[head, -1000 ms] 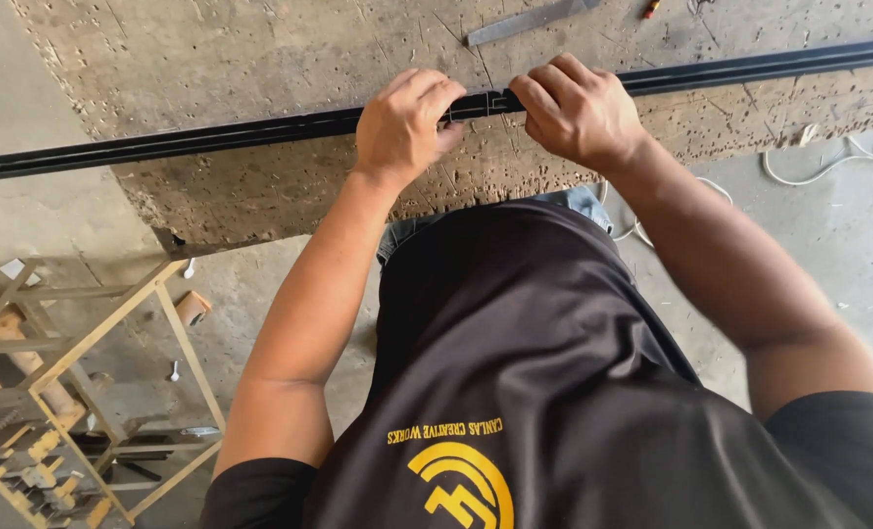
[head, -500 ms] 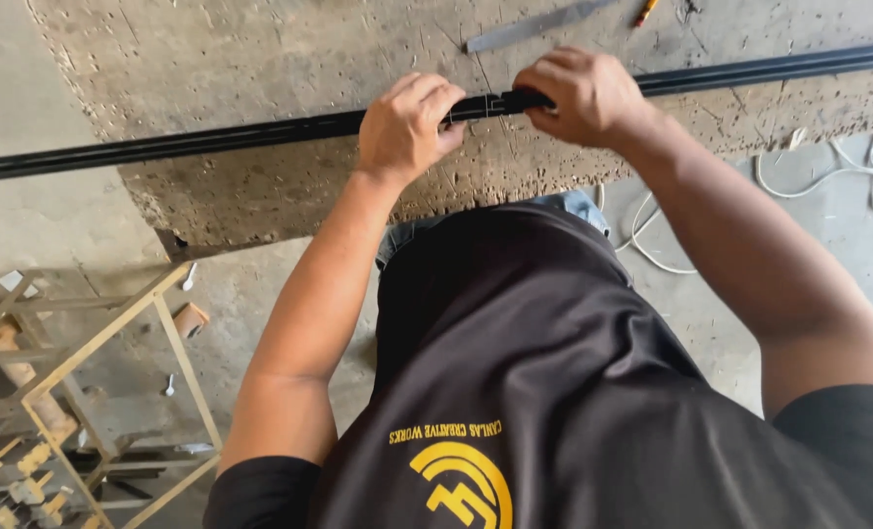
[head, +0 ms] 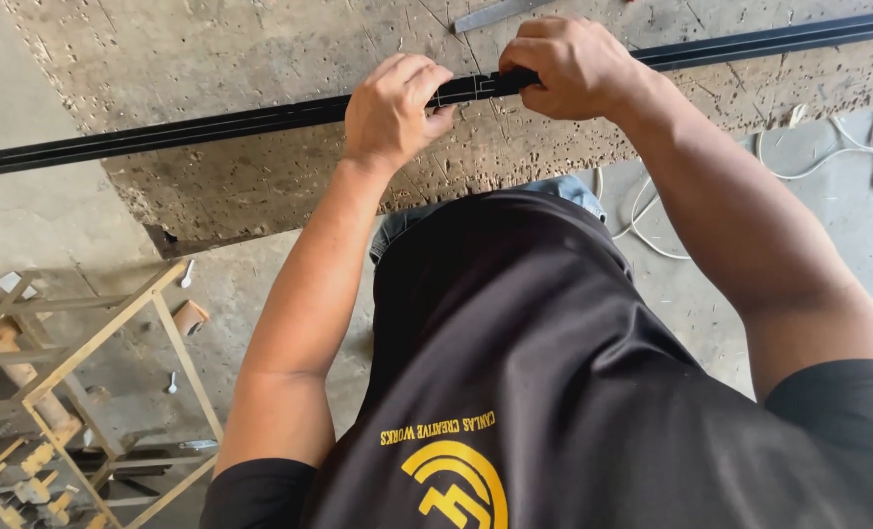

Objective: The person aligns two long black metal bars on a concrete floor and uses a metal file to smooth the edges of a cut section. They then place a small metal connector bracket over the joint and mark its position with a pencil. The person repeats the process on a second bar, aligning and marking the connector location.

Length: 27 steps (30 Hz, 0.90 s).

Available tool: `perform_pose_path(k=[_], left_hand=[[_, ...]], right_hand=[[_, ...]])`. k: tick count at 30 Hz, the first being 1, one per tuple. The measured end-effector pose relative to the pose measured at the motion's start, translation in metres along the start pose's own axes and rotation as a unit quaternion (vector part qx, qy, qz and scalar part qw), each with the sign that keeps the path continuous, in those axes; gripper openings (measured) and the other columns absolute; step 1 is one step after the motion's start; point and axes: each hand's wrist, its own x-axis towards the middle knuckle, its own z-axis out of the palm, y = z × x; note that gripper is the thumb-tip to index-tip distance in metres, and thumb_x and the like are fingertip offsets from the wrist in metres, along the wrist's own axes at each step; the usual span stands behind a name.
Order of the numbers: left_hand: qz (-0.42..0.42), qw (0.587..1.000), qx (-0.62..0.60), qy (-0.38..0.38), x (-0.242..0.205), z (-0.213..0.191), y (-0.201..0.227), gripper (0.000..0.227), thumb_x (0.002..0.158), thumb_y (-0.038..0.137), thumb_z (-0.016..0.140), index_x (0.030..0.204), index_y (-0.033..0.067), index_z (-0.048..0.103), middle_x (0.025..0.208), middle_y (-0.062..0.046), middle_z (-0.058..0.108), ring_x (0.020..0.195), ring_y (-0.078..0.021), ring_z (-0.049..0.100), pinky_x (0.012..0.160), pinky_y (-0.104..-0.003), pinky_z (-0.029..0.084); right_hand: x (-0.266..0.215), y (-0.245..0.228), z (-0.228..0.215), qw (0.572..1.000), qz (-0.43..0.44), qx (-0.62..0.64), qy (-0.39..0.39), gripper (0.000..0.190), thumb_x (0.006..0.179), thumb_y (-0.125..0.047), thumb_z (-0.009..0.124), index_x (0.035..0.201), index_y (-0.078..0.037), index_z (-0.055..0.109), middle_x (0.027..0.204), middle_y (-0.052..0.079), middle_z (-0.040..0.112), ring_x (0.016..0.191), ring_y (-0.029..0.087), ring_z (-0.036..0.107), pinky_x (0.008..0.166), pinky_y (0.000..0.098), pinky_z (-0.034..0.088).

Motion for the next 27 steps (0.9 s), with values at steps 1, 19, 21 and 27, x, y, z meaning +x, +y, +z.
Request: perform_pose_path(k=[1, 19, 21, 27], left_hand=[[0.003, 1.0, 0.002, 0.005, 0.001, 0.0, -0.002, 0.024, 0.085, 0.02, 0.086, 0.103, 0.0094, 0.076, 0.091, -0.007, 0.077, 0.081, -0.018, 0.074, 0.065, -0.027, 0.067], [0.006, 0.999, -0.017, 0.042, 0.006, -0.004, 0.006, 0.015, 0.084, 0.012, 0.079, 0.097, 0.0057, 0.075, 0.089, -0.008, 0.076, 0.077, -0.0183, 0.073, 0.054, -0.025, 0.063], [0.005, 0.999, -0.017, 0.036, 0.007, -0.003, 0.004, 0.019, 0.081, 0.01, 0.081, 0.099, 0.0058, 0.074, 0.091, -0.009, 0.076, 0.078, -0.0192, 0.073, 0.056, -0.026, 0.064], [-0.009, 1.0, -0.012, -0.014, 0.006, -0.002, 0.0, 0.032, 0.077, 0.014, 0.089, 0.103, 0.0093, 0.073, 0.093, -0.009, 0.075, 0.082, -0.0203, 0.072, 0.062, -0.029, 0.065]], right_hand=[[0.003, -0.002, -0.003, 0.999, -0.025, -0.036, 0.009, 0.016, 0.088, -0.003, 0.063, 0.102, -0.001, 0.07, 0.087, 0.01, 0.068, 0.071, 0.028, 0.065, 0.045, 0.0403, 0.053], [0.013, -0.044, 0.024, 0.91, -0.095, -0.271, 0.3, 0.009, 0.099, -0.023, 0.065, 0.096, -0.014, 0.067, 0.086, 0.0, 0.068, 0.068, 0.011, 0.062, 0.057, 0.027, 0.05], [0.015, -0.052, 0.022, 0.911, -0.091, -0.26, 0.308, 0.005, 0.097, -0.017, 0.065, 0.095, -0.014, 0.067, 0.087, 0.001, 0.066, 0.069, 0.013, 0.061, 0.057, 0.0271, 0.048], [0.005, -0.053, 0.026, 0.936, -0.043, -0.2, 0.286, 0.009, 0.095, -0.017, 0.069, 0.101, -0.01, 0.068, 0.093, 0.005, 0.067, 0.076, 0.018, 0.063, 0.058, 0.0299, 0.052]])
